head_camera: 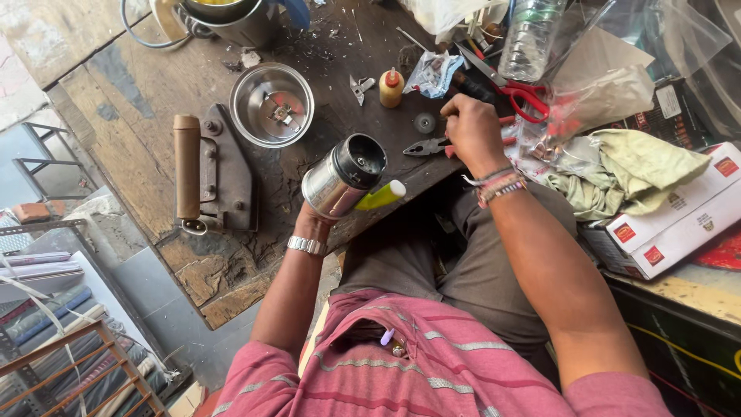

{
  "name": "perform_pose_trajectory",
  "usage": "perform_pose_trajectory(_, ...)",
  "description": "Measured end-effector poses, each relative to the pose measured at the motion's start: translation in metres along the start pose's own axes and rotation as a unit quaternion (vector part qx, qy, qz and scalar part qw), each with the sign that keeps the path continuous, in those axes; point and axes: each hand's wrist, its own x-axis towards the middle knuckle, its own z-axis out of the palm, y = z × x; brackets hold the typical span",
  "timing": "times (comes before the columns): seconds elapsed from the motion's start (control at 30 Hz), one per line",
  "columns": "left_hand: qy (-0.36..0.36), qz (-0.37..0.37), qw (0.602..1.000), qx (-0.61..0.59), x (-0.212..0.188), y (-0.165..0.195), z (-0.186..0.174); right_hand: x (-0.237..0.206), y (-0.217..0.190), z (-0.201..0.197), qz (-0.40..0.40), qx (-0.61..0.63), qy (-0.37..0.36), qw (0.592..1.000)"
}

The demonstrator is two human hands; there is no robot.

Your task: The person disassembles a small appliance, cleans internal components with a cloth, and uses pliers and a hammer to adjust and secure parts. They handle a metal container, a blade assembly, and a rubber gasket, then reassemble the unit on a cluttered workbench.

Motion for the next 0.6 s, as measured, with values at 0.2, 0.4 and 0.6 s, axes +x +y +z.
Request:
perform_pose_trajectory(0.2,0.086,-0.181,0.847,-0.493,0.014,-0.007,0.007,-0.044,-0.051,-0.005,-0.222,0.266,-0.221,0.912)
perform_pose_trajectory(0.4,-0.067,-0.002,0.978,-0.2,0.027,-0.024,0.015,-0.051,-0.07,0.008,-0.205,0.374,-0.191,0.884)
perform_pose_trajectory(0.6,-0.035,-0.187,0.839,-0.51,0.04,-0.043,0.02,-0.05,-0.063,-0.003,-0.195,0.413,-0.149,0.877)
